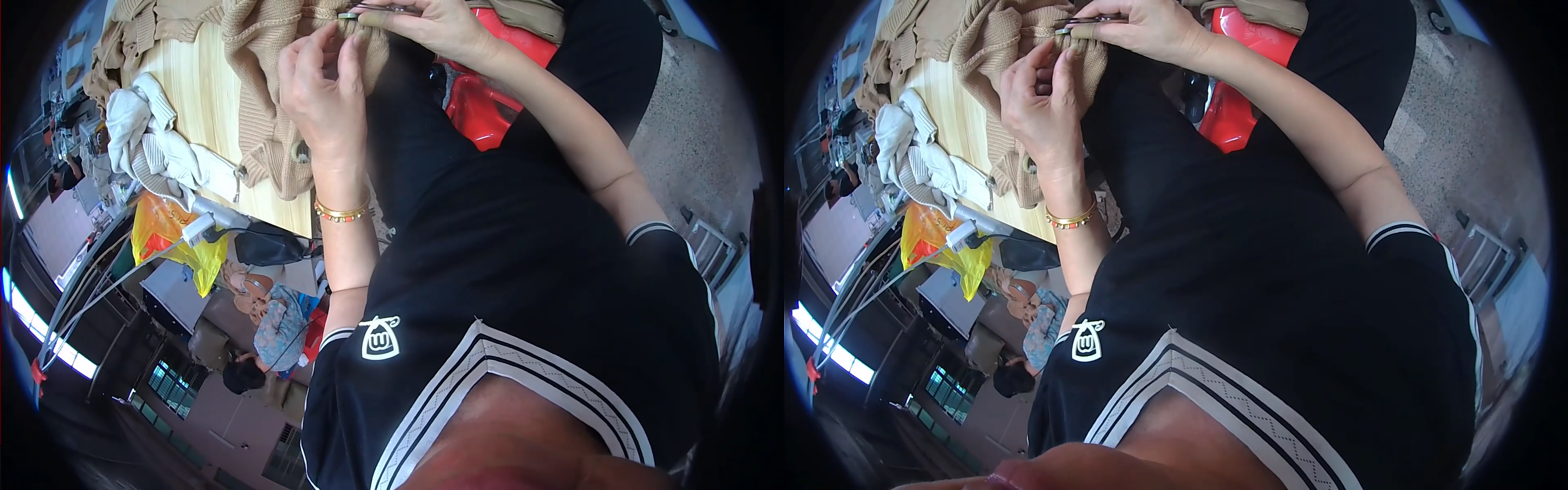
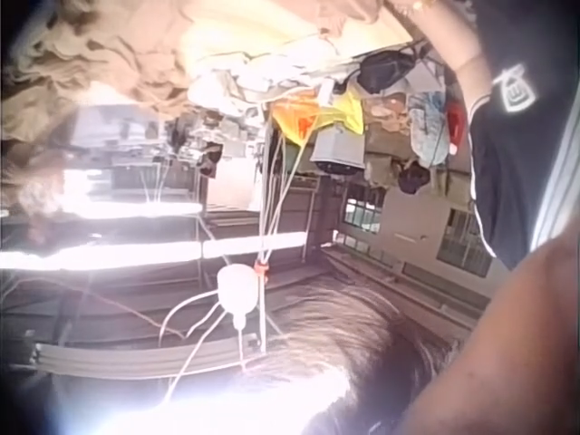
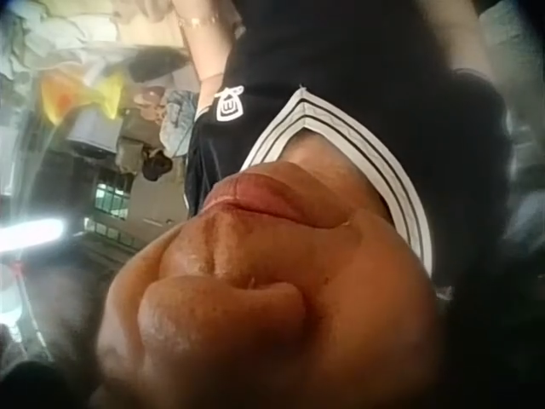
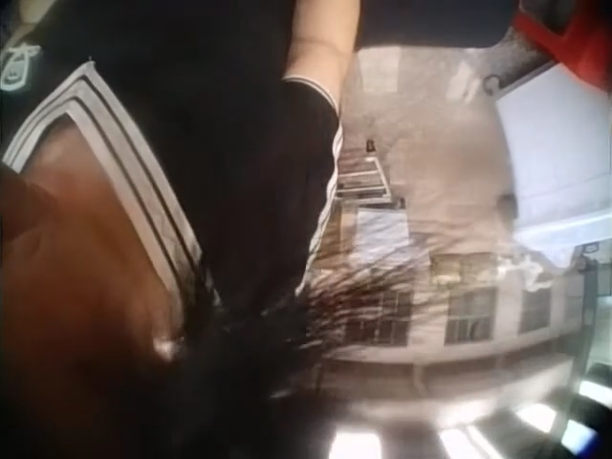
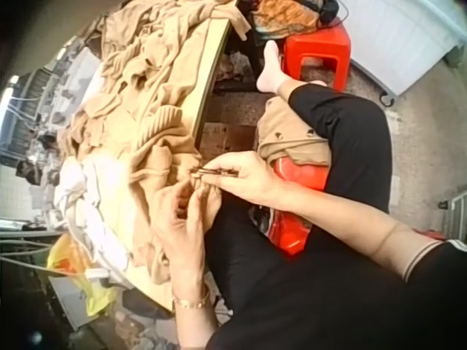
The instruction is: Trimming excess threads from sweaters using snips in a factory setting.
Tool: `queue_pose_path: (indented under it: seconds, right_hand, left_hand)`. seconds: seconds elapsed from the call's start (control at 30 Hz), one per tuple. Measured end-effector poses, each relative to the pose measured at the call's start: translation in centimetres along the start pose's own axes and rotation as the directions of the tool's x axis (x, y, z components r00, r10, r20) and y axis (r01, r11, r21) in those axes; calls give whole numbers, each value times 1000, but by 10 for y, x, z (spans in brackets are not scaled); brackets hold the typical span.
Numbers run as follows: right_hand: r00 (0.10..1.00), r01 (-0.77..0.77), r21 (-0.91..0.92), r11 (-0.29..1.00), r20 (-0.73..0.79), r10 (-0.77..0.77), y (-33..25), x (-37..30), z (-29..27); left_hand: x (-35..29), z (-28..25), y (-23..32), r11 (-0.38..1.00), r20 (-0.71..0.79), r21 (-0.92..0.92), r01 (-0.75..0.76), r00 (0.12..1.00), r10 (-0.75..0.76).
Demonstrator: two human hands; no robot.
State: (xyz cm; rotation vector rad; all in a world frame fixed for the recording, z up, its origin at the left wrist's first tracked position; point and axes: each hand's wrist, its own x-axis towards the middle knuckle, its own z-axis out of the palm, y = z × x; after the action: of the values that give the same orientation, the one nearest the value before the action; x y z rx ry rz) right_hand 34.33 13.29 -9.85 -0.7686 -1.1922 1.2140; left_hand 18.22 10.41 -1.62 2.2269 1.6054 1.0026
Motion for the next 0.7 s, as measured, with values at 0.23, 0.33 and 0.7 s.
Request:
queue_pose_path:
  seconds: [0.23, 0.33, 0.7]
  right_hand:
    - [990, 136, -244, 960, -4, -141, -1, 0, -3]
    - [991, 129, -233, 964, -5, -134, 1, -1, -4]
    - [995, 65, -54, 996, -75, -69, 3, -2, 3]
  left_hand:
    - [7, 8, -10, 971, -27, 174, -162, 985, 169]
    - [11, 10, -16, 971, -5, 155, -183, 982, 186]
    - [13, 7, -16, 966, -13, 73, -249, 968, 251]
